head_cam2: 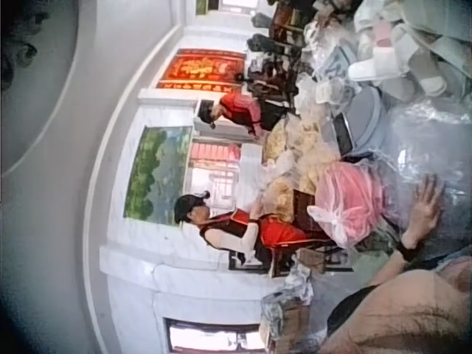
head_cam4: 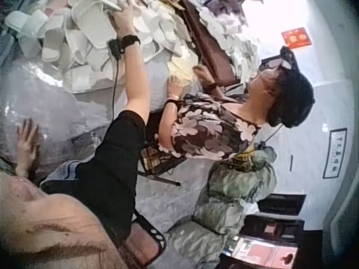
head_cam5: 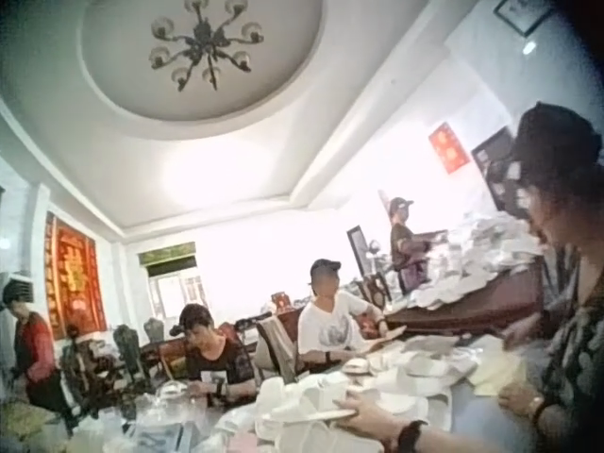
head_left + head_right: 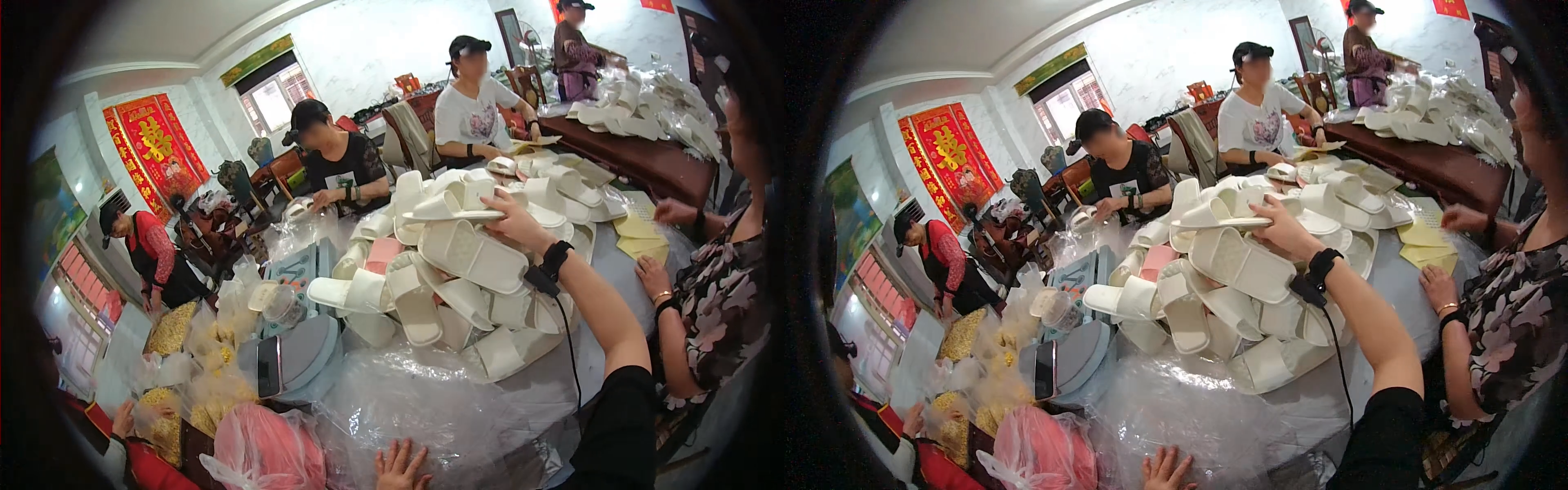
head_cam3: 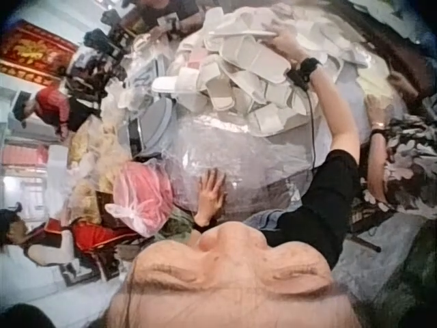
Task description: Packing white plastic sandals into a large storage bag.
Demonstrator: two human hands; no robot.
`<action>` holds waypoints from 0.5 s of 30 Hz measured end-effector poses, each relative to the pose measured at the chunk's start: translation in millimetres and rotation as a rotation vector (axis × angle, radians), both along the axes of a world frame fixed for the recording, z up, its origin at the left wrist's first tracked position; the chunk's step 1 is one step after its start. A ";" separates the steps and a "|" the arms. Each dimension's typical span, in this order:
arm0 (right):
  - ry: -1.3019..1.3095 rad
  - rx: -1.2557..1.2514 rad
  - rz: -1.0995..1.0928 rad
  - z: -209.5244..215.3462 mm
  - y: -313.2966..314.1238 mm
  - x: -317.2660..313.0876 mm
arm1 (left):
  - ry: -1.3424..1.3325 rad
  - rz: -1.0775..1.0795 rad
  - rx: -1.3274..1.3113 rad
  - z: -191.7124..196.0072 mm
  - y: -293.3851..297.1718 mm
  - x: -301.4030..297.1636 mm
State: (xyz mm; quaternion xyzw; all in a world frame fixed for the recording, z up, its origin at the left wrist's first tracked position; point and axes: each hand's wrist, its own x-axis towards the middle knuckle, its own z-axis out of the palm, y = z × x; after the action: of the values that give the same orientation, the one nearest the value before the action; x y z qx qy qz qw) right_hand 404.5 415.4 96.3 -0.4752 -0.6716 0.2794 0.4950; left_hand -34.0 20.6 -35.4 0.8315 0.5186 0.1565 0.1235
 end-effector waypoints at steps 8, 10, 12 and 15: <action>0.234 -0.057 0.128 9.6 -20.9 -16.3 | 0.019 0.021 -0.050 7.4 -1.0 0.2; 0.242 -0.026 0.120 16.5 -38.6 -21.8 | -0.011 0.008 -0.044 0.0 -0.1 -3.2; 0.201 0.092 0.098 22.6 -57.4 -15.8 | 0.007 0.008 -0.005 -1.2 3.9 -4.1; 0.082 0.268 0.027 36.8 -101.8 -2.0 | 0.043 0.014 0.022 0.5 0.1 -4.8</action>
State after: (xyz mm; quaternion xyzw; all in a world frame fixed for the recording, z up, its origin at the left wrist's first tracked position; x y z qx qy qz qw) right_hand 402.4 313.6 133.1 -0.3839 -0.6885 0.2132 0.5772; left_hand -38.8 20.7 -34.9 0.8322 0.5253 0.1453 0.1021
